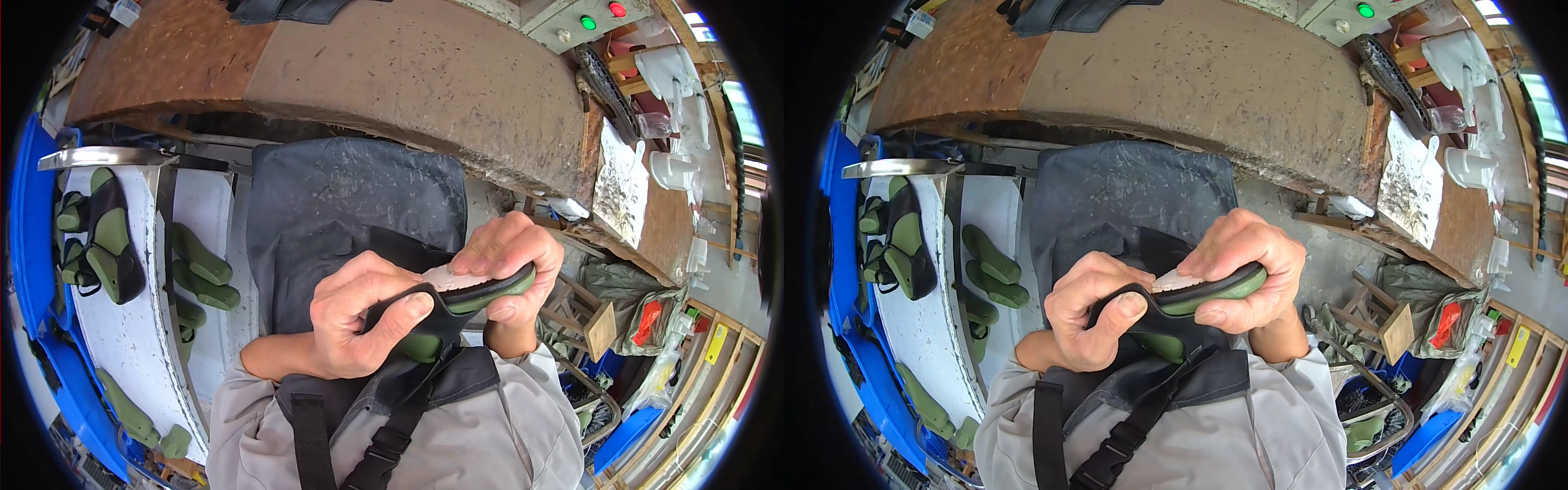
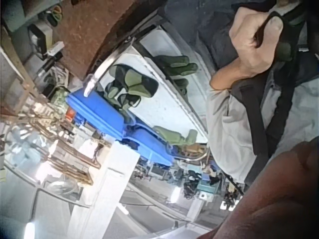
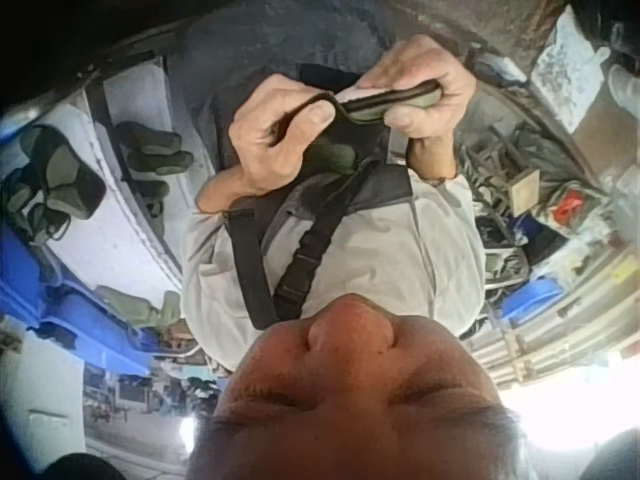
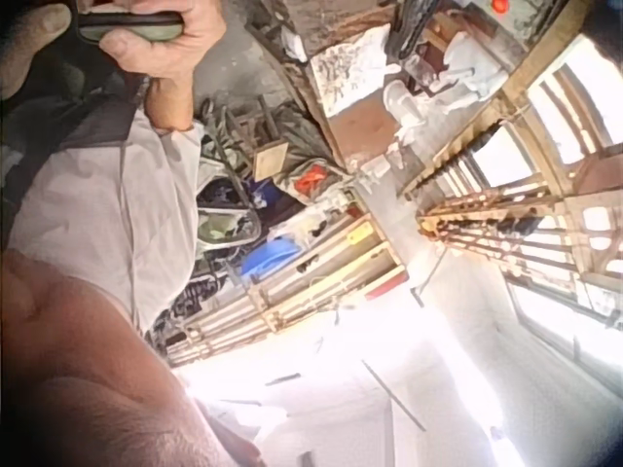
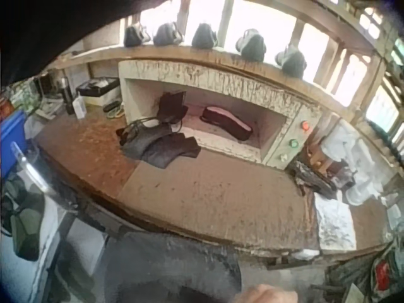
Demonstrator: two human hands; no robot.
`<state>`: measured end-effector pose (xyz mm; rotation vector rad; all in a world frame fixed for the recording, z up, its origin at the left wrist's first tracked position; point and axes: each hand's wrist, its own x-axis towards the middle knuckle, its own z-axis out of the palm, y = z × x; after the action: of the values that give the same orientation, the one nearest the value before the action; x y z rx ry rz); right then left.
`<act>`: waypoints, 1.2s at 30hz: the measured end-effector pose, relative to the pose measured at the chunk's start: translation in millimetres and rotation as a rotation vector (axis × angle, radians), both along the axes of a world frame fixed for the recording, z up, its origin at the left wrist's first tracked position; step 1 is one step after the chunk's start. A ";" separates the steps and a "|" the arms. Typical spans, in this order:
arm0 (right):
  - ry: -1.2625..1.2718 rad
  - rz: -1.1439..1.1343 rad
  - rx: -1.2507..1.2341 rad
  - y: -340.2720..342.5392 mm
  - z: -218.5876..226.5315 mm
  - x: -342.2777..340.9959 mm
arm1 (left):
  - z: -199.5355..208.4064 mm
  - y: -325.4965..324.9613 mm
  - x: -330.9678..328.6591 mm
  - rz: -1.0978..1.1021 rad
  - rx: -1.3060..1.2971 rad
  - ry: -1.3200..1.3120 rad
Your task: Fitting a shoe upper and lining onto a shoe last manually.
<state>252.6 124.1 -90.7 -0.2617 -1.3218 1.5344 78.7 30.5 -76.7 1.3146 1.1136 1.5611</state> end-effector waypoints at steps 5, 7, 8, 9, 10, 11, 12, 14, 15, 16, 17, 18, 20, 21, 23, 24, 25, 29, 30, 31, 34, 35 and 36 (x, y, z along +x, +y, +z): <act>-0.074 -0.113 0.044 -14.8 3.2 -0.3 | 1.3 3.4 -16.2 -0.319 -0.312 -0.225; -0.081 -0.120 0.047 -17.9 5.6 -3.0 | 4.8 16.7 -30.9 -0.420 -0.387 -0.269; -0.086 -0.113 0.084 -19.7 8.2 -2.8 | 10.1 27.4 -38.1 -0.655 -0.568 -0.378; -0.091 -0.106 0.121 -21.0 10.3 -2.3 | 12.3 38.5 -43.6 -0.892 -0.750 -0.484; -0.087 -0.093 0.118 -21.0 10.1 -2.8 | 7.3 47.8 -46.4 -1.016 -0.785 -0.449; -0.082 -0.086 0.120 -21.0 10.7 -4.4 | 5.6 58.8 -47.8 -1.110 -0.887 -0.386; -0.090 -0.070 0.144 -21.2 11.6 -5.6 | 3.1 67.8 -46.0 -1.191 -0.902 -0.342; -0.092 -0.059 0.173 -22.1 13.0 -7.1 | -5.6 82.9 -40.4 -1.355 -0.964 -0.256; -0.070 -0.045 0.163 -22.3 12.0 -7.2 | -7.2 81.1 -39.9 -1.354 -0.964 -0.250; -0.053 -0.044 0.154 -20.6 10.8 -6.2 | -9.6 82.6 -38.1 -1.356 -0.942 -0.260; -0.054 -0.060 0.158 -19.2 11.5 -5.0 | -11.9 83.0 -36.2 -1.358 -0.920 -0.271; -0.081 -0.067 0.139 -17.9 12.9 -3.9 | -14.2 76.7 -35.9 -1.287 -0.870 -0.340; -0.144 -0.066 0.154 -14.6 10.3 -0.8 | -22.1 58.1 -35.0 -1.120 -0.714 -0.484; -0.194 0.030 0.195 -7.3 7.4 2.7 | -23.8 52.9 -34.5 -1.040 -0.639 -0.533; -0.104 0.152 0.197 3.3 3.8 1.5 | -24.7 52.6 -29.5 -1.035 -0.587 -0.515; -0.107 0.157 0.194 6.4 2.4 1.8 | -25.3 51.6 -26.9 -1.027 -0.535 -0.494; -0.083 0.198 0.174 11.1 0.9 1.4 | -25.9 50.1 -25.9 -1.019 -0.534 -0.497; -0.171 0.279 0.196 28.6 -5.6 8.2 | -40.1 34.6 -32.9 -0.799 -0.540 -0.468; -0.140 0.273 0.103 26.7 -5.3 7.0 | -53.6 28.1 -39.8 -0.779 -0.442 -0.400; -0.142 0.273 0.097 28.4 -9.1 7.3 | -57.9 24.2 -41.9 -0.765 -0.344 -0.335; 0.047 0.299 0.014 30.4 -18.8 1.1 | -59.5 22.3 -31.4 -0.630 -0.143 -0.252; 0.042 0.307 0.008 28.5 -20.4 2.4 | -59.7 21.8 -29.1 -0.577 -0.054 -0.228; 0.033 0.275 -0.011 27.0 -23.3 5.1 | -67.4 17.2 -24.3 -0.559 -0.119 -0.308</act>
<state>257.8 151.1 -114.0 -0.0618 -1.3657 1.7673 54.4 47.7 -144.1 1.1312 0.5700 1.2031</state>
